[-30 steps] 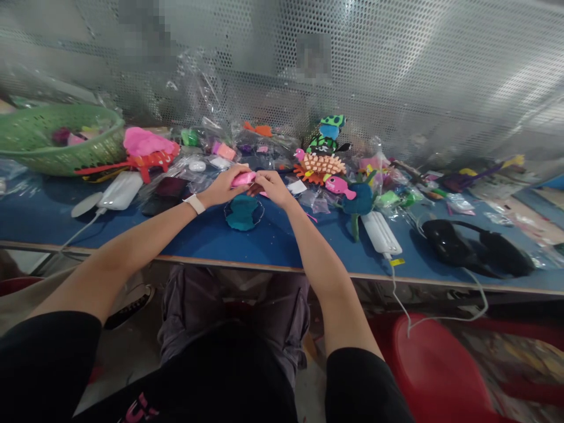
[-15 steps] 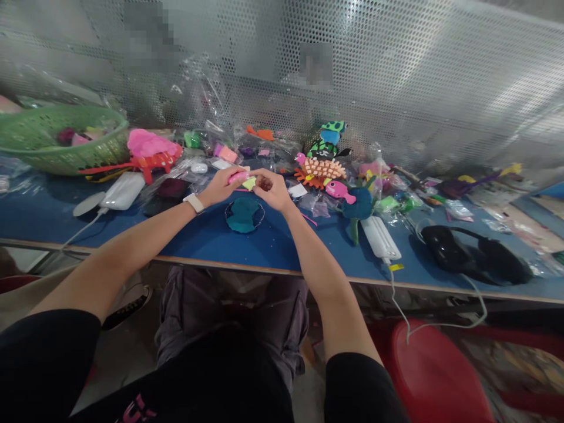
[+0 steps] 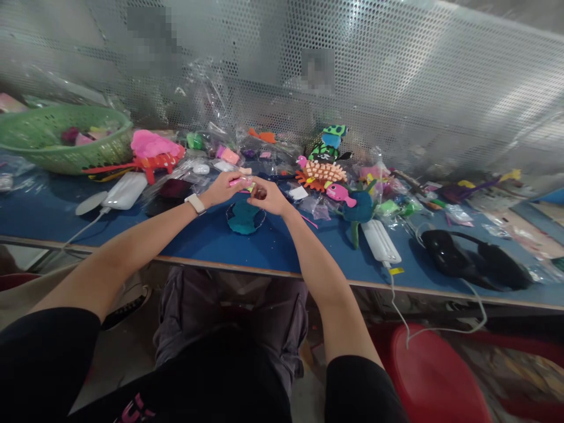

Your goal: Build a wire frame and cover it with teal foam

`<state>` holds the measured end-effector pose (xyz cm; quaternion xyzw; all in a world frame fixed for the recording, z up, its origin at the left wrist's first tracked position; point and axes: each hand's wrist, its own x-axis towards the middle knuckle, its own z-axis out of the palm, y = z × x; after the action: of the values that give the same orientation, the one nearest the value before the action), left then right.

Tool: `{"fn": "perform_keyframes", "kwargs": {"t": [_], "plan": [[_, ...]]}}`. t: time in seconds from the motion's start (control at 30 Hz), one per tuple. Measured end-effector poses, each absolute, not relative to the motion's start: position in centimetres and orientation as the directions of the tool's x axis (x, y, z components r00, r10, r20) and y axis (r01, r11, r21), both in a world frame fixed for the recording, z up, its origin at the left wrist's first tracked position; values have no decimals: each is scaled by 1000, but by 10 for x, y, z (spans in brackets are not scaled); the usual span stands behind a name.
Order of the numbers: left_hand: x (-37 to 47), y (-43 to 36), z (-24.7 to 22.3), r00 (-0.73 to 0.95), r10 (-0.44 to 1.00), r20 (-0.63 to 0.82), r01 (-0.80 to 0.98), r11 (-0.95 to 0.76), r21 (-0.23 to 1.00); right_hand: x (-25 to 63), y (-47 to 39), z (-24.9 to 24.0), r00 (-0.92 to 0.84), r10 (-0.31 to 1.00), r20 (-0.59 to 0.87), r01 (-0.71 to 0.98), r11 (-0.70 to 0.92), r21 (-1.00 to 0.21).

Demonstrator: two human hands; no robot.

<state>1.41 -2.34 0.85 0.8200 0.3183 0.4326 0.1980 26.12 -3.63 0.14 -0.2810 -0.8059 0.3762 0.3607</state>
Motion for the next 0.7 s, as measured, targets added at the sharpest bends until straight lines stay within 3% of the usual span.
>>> {"fn": "perform_keyframes", "kwargs": {"t": [0.3, 0.7], "plan": [[16, -25, 14, 473, 685, 554, 313, -719, 621, 255, -47, 5, -673, 723, 154, 202, 380, -903], [10, -24, 29, 543, 666, 511, 299, -722, 624, 246, -50, 13, -707, 696, 128, 167, 339, -926]]}}
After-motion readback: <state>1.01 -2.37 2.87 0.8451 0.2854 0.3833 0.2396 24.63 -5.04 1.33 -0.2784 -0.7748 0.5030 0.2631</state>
